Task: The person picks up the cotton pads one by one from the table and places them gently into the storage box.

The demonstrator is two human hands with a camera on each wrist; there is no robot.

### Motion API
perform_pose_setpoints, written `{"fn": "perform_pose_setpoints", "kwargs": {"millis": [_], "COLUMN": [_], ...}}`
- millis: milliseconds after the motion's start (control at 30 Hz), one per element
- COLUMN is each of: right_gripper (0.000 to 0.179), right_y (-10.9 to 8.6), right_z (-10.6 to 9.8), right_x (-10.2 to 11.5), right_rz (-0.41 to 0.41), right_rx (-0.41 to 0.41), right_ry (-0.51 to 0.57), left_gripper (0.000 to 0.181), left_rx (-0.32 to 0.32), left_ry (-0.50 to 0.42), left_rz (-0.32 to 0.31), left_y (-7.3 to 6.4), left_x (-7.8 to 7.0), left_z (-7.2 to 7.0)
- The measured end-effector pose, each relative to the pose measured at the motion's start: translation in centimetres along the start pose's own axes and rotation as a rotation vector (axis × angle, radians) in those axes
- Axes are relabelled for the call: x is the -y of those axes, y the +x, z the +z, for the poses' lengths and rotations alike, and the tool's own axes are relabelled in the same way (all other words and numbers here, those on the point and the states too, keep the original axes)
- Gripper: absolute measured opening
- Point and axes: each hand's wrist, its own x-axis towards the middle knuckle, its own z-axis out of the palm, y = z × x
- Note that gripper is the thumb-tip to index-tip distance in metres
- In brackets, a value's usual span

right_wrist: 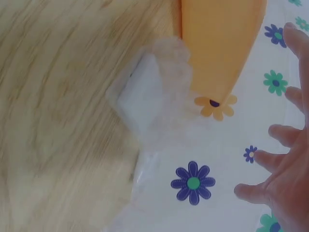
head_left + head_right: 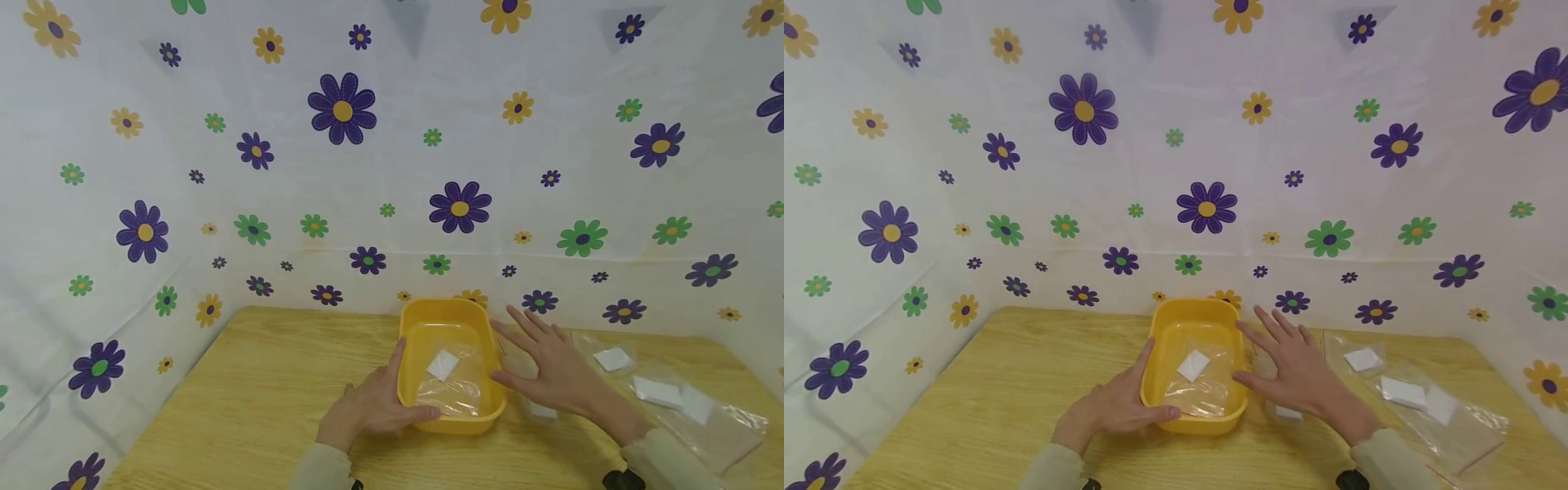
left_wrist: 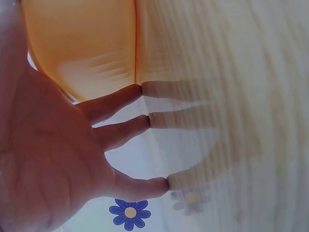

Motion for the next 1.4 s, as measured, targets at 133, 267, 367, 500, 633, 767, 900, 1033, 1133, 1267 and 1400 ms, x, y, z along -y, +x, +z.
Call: {"fn": "perform_pose_setpoints", "kwargs": {"millis": [133,267,367,500,633,767,900,1033,1133,1267,1400], "right_gripper": [0.078,0.080,0.081,0.079,0.077,0.072,0.065,0.057,0.052,0.049,0.050], "right_y": [-0.9,-1.9,-2.6,-3.5,-4.2,-4.8,-5.1,-5.0,-4.8,-4.5,-4.1], "right_z": [-0.9,-1.3,-1.3,-1.2,-1.0,-0.6,0.0,0.5,0.7,0.9,1.1], "right_x": [-0.6,-1.5,-2.0,-2.6,-3.3,-3.9,-4.4,-5.0,-5.4,-5.9,-6.2], "right_rz": [0.020,0.025,0.032,0.035,0.043,0.024,0.003,-0.012,-0.040,-0.015,0.030], "right_rx": [0.020,0.022,0.022,0.020,0.027,0.008,-0.006,-0.003,0.004,0.067,0.157], "right_ry": [-0.137,-0.161,-0.151,-0.111,-0.072,0.010,0.117,0.153,0.125,0.128,0.162], "left_gripper": [0.127,0.127,0.127,0.128,0.128,0.127,0.127,0.127,0.127,0.127,0.127], "left_rx": [-0.003,0.000,0.001,-0.003,-0.005,-0.004,-0.003,-0.007,-0.010,-0.010,-0.009], "left_ry": [0.007,0.010,0.006,0.006,0.013,0.019,0.013,0.013,0.018,0.009,0.002], "left_rz": [-0.015,-0.019,-0.011,-0.009,-0.020,-0.027,-0.026,-0.020,-0.016,-0.010,-0.004], "left_y": [0.0,0.1,0.1,0.0,0.1,0.1,0.0,0.0,0.0,0.1,0.1], "left_x": [0.0,0.0,0.0,0.0,0.0,0.0,-0.1,0.0,0.1,0.1,0.1], "left_z": [0.0,0.0,0.0,-0.1,0.0,0.0,0.0,0.0,0.0,0.0,0.0]}}
